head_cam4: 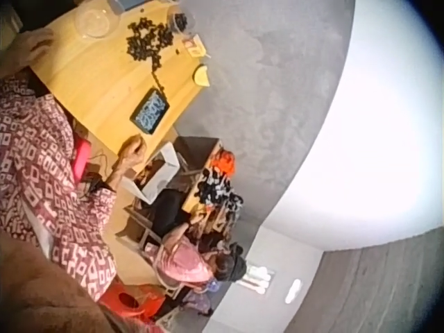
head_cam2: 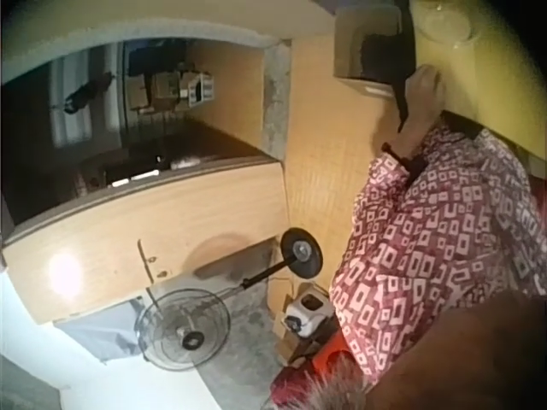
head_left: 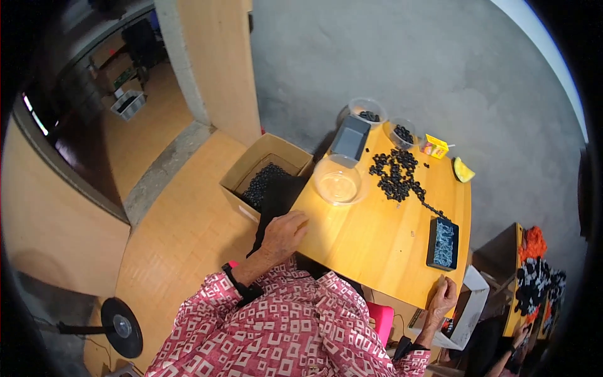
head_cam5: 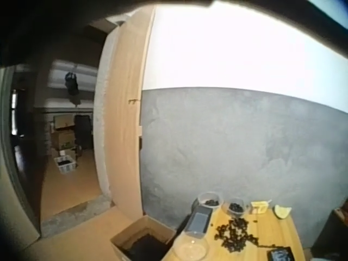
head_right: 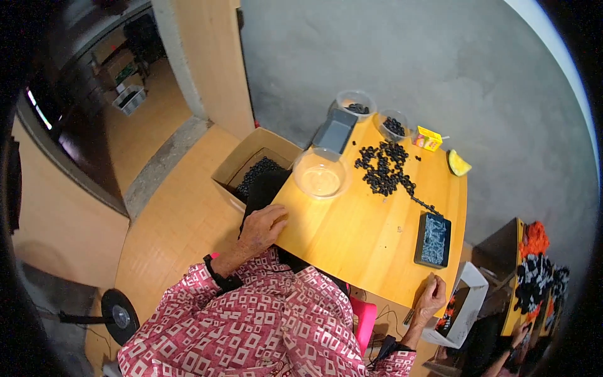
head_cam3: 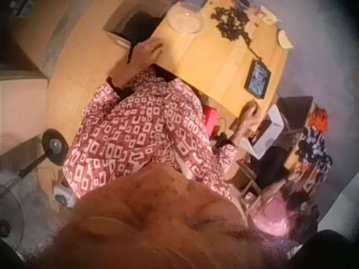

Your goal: The person assembles small components by inserting metal pins into black plastic pieces by hand and tossing the assembled pieces into a box.

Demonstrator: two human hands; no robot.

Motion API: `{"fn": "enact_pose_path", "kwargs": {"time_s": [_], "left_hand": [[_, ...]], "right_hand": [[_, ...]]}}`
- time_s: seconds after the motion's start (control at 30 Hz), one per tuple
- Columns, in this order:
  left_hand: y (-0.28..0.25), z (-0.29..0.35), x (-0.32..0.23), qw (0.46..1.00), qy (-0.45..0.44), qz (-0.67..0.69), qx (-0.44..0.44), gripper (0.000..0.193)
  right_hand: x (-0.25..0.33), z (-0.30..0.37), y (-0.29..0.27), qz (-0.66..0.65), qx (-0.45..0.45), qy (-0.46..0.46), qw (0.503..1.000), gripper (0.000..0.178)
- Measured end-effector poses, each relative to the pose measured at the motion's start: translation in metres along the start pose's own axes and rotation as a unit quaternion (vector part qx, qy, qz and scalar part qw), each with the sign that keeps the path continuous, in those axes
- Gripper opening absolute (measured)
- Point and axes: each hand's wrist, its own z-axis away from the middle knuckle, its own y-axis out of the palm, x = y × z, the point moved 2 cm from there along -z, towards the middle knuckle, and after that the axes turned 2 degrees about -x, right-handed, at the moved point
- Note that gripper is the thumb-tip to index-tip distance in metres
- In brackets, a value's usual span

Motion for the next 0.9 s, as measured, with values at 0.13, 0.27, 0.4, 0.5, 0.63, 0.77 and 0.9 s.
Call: {"fn": "enact_pose_path", "kwargs": {"time_s": [0.13,0.27,0.4,0.5,0.63,0.77,0.9], "left_hand": [[-0.005,0.000,-0.008,1.000,0.013,0.001,0.015,0.025],[-0.013,-0.009,-0.013,0.999,0.037,-0.018,0.015,0.022],[-0.010,-0.008,-0.012,0.999,0.031,-0.029,0.024,0.024],[-0.002,-0.005,-0.007,0.998,0.037,-0.041,0.019,0.025],[-0.006,-0.005,-0.015,0.994,0.051,-0.097,0.015,0.025],[-0.003,-0.001,-0.019,0.994,0.048,-0.098,0.022,0.026],[-0.002,-0.002,-0.018,0.995,0.038,-0.085,0.020,0.026]], "right_hand": [[-0.001,0.001,-0.005,0.050,-0.018,-0.053,0.997,0.021],[0.015,0.001,-0.007,0.060,-0.015,-0.014,0.998,0.020],[0.012,-0.004,0.002,0.067,-0.015,-0.036,0.997,0.019],[0.009,-0.001,0.004,0.036,-0.005,0.024,0.999,0.020],[0.008,0.003,-0.002,0.022,-0.015,0.014,1.000,0.021],[0.010,0.004,-0.005,0.012,-0.013,0.036,0.999,0.020],[0.012,0.003,-0.002,0.003,-0.017,0.026,1.000,0.020]]}}
